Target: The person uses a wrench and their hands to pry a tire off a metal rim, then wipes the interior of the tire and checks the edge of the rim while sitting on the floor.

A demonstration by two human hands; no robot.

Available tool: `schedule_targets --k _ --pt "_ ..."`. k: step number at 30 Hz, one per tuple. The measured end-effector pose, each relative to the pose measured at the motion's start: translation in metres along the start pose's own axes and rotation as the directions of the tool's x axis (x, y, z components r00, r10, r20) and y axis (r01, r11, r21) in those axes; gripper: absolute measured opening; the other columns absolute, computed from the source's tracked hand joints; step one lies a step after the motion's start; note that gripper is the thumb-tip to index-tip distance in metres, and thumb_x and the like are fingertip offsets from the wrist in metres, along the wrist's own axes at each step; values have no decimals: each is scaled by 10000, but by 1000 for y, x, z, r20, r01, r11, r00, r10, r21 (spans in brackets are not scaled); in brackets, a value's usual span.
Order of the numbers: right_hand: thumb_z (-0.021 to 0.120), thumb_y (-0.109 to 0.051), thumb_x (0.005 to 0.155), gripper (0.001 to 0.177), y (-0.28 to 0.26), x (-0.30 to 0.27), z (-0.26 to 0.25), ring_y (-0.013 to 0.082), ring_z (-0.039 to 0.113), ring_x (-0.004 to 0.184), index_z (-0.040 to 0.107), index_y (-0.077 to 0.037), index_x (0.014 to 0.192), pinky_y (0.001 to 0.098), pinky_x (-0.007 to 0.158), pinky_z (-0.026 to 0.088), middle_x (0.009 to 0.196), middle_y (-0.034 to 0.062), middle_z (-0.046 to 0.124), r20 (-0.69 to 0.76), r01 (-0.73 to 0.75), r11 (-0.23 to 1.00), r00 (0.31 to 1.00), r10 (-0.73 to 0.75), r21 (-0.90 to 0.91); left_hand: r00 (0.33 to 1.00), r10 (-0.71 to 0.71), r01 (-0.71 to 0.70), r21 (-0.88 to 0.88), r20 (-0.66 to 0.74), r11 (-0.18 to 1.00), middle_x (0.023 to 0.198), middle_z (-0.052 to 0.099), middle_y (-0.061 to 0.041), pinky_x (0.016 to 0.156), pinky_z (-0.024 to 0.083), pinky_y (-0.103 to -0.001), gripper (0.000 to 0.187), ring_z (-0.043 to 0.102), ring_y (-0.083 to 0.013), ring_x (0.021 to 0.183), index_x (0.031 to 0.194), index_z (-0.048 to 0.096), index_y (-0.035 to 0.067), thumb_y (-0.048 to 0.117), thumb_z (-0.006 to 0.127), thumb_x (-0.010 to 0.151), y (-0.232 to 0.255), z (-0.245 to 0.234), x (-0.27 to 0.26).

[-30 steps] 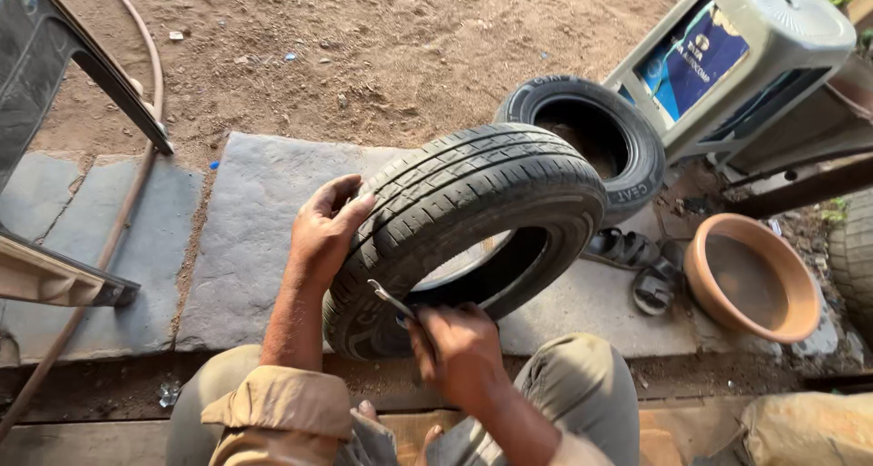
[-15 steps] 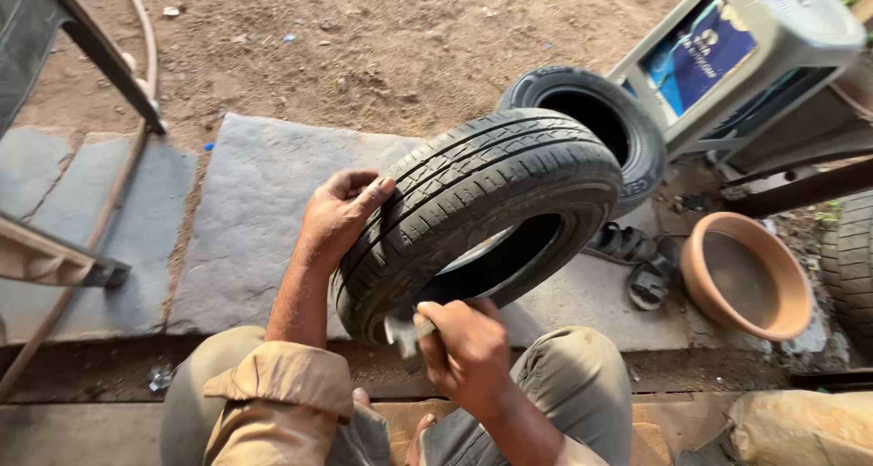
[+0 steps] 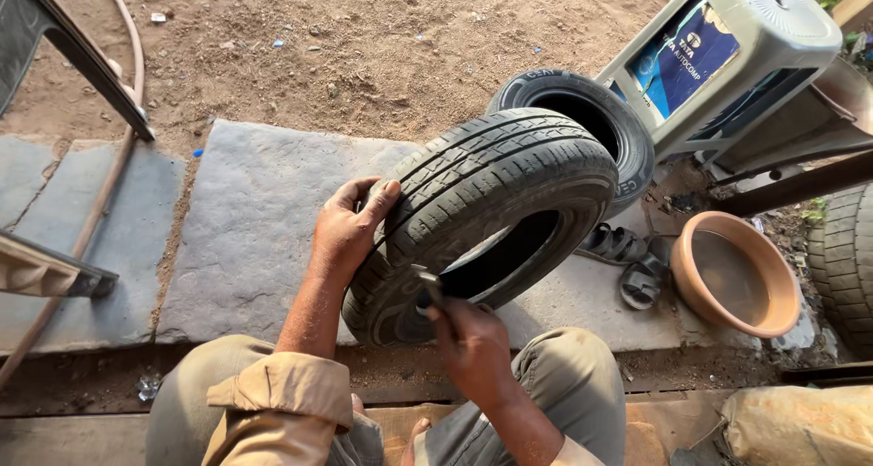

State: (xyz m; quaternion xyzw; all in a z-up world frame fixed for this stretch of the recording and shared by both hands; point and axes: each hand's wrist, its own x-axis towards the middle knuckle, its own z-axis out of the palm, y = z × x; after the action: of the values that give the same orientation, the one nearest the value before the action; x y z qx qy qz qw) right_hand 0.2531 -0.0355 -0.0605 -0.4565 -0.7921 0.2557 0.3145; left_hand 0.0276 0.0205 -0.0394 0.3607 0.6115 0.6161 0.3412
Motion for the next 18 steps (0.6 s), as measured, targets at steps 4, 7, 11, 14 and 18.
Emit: schedule_targets --k 4,7,11,14,18 --pt "713 -237 959 265 36 2 12 227 628 850 732 -6 1088 355 748 515 1045 102 637 -5 -99 941 994 106 324 1000 -12 12 28 3 1000 1024 790 -39 856 529 -269 472 685 -99 946 1149 761 50 431 775 870 6 1 -1" --pt "735 -239 945 293 57 4 25 162 632 1097 749 11 1097 340 896 515 1266 0 607 132 -165 770 986 106 616 1000 -27 26 36 14 999 1026 785 -51 856 532 -274 516 692 -112 948 1151 756 49 456 791 835 3 1 -2" --pt "732 -252 939 328 66 4 31 153 644 1144 754 -11 1161 341 1009 491 1163 -4 730 282 -320 558 947 157 765 991 -104 94 119 80 988 1030 773 -80 872 530 -304 634 692 -146 961 1154 732 23 550 784 804 -4 -11 8" --pt "735 -265 917 347 62 8 30 179 693 1053 748 -13 1155 373 900 514 1052 52 789 326 -420 488 906 269 765 971 -219 196 196 100 961 1024 768 -105 876 531 -335 695 691 -173 962 1138 744 11 614 758 793 1 -16 9" --pt "728 -259 907 355 62 10 11 232 687 756 756 0 1150 414 684 535 953 113 766 322 -489 343 837 442 802 981 -174 158 172 80 972 1018 793 -133 893 540 -346 710 701 -191 978 1089 781 -25 620 767 792 18 -12 -1"
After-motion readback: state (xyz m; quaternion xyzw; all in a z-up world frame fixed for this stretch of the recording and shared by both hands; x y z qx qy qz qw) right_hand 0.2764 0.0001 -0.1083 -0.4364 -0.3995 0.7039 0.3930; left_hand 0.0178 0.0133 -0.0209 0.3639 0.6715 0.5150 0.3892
